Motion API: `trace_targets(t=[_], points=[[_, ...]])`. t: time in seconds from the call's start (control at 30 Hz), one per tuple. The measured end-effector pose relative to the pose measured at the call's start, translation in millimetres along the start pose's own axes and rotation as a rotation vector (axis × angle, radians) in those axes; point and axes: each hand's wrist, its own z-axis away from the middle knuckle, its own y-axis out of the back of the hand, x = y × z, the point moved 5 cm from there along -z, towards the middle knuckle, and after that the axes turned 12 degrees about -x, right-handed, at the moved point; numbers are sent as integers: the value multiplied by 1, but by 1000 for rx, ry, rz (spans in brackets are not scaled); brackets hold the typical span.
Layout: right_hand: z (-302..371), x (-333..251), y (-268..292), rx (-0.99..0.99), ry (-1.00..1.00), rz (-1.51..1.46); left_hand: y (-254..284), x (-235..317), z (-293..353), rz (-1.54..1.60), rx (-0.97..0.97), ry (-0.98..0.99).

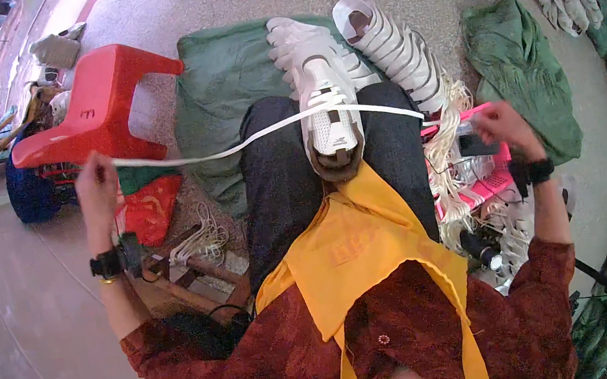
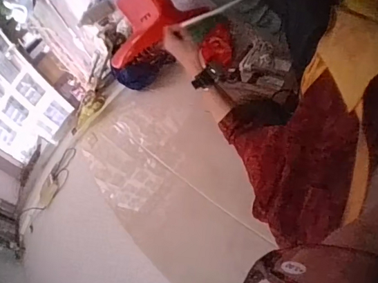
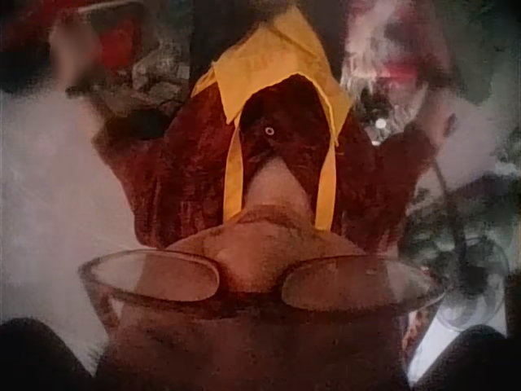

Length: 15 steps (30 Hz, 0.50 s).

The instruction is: The person sits on the floor and laces a white sneaker resting on their lap. They thread the white laces through the eyelets, pull them tight, and tie a knot at the top. The workspace includes a red stool and a pink basket of laces nearby.

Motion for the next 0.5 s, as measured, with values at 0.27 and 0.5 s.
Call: trace_targets(t=[0.27,0.5], points=[[40,-73,18,518,465,-907,-28,-14,9,52,-92,153],[-9,-175,-110,-51,317,-412,-148,188,42,747,-651,-68]])
